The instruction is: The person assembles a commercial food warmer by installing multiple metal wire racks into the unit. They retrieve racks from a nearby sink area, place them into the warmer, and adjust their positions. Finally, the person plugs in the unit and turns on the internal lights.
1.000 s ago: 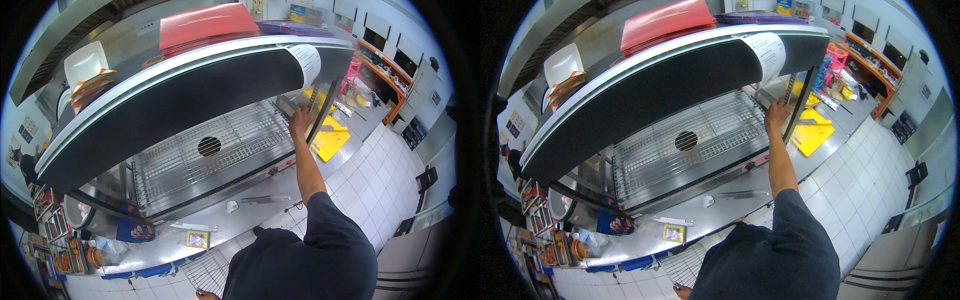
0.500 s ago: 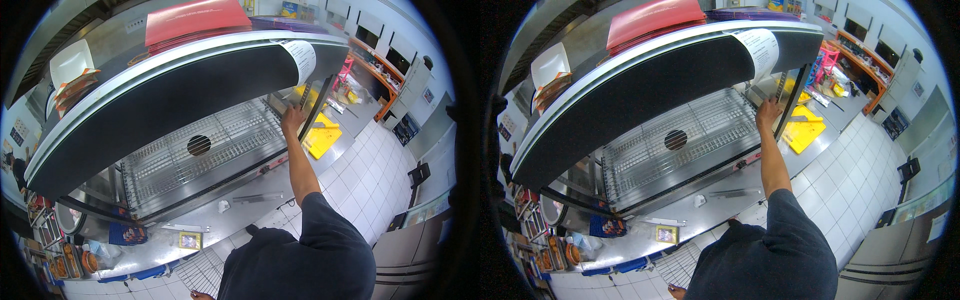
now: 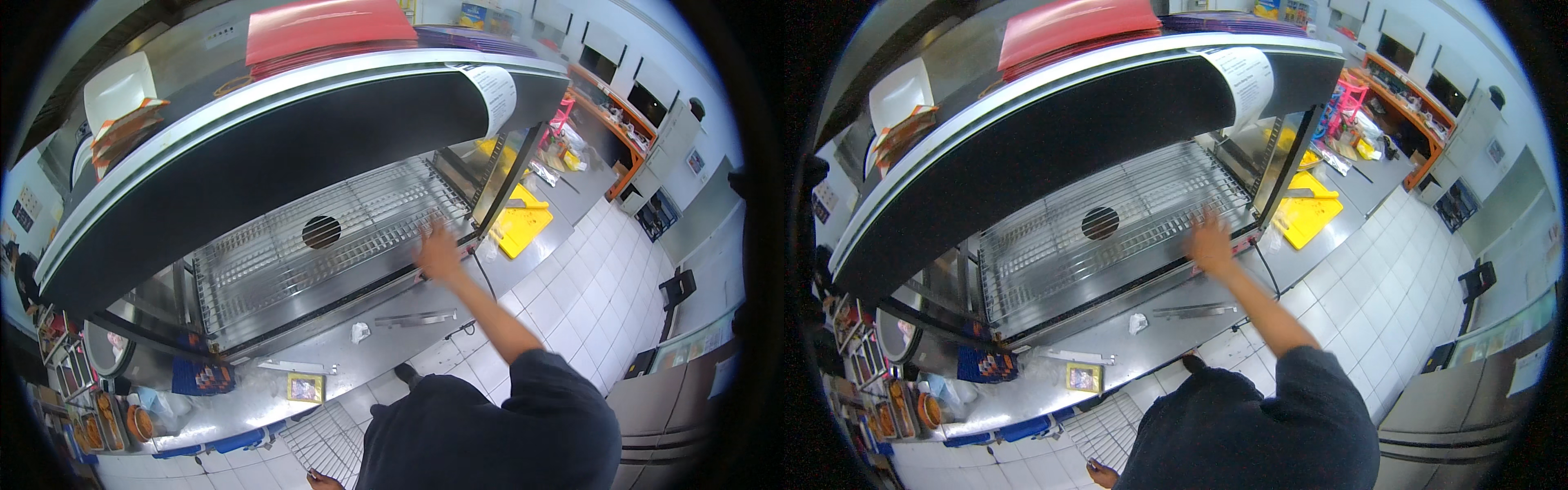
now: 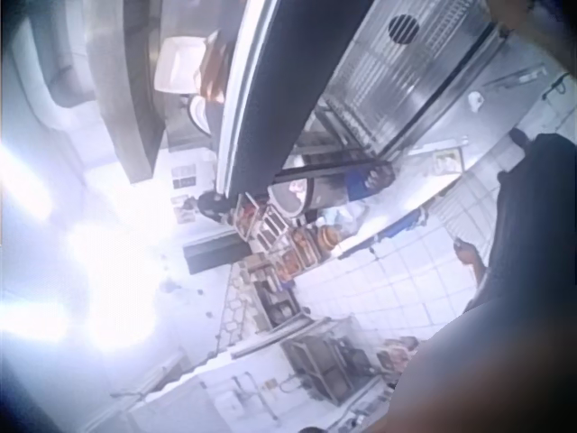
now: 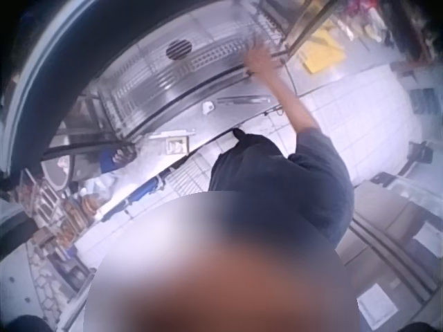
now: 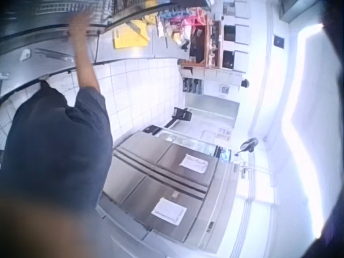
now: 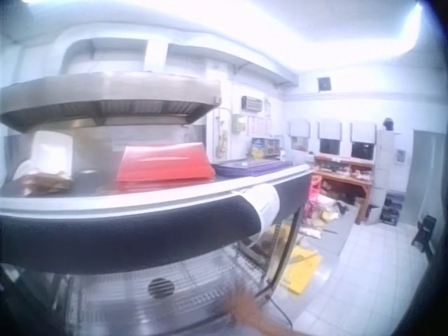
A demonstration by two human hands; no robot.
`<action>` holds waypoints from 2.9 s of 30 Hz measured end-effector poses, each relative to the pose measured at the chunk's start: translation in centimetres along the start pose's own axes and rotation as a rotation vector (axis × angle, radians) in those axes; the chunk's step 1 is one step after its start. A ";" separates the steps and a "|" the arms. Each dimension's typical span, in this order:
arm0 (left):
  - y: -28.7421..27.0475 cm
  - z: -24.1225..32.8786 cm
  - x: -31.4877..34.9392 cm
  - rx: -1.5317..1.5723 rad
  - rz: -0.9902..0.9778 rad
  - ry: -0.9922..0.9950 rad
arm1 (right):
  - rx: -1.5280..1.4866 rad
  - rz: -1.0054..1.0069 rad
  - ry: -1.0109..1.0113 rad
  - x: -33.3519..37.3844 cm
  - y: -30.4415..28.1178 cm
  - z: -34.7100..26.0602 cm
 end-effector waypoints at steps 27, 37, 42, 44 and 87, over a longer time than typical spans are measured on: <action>-46.1 29.6 19.0 -0.272 -0.378 0.789 | -1.425 -1.399 -0.953 36.5 -12.7 -17.3; -50.2 43.6 23.4 0.029 0.238 1.442 | -2.057 -0.962 -0.908 38.6 -29.8 -4.3; -43.4 46.3 22.8 0.523 0.153 1.556 | -1.944 -0.530 -0.522 42.2 -32.9 -3.5; -39.0 43.9 21.8 0.738 0.290 1.361 | -1.858 -0.371 -0.395 42.6 -32.3 -3.4; -13.1 32.5 12.5 2.328 -0.585 0.189 | -2.468 -0.021 0.244 17.7 -22.2 11.3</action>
Point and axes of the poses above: each hand's wrist, its own x-axis away from the middle knuckle, its own y-axis out of the palm, z = x × y, the point moved 3 cm from there along -x, towards the middle knuckle, and after that the axes turned 1 degree about -y, right-handed, at the moved point
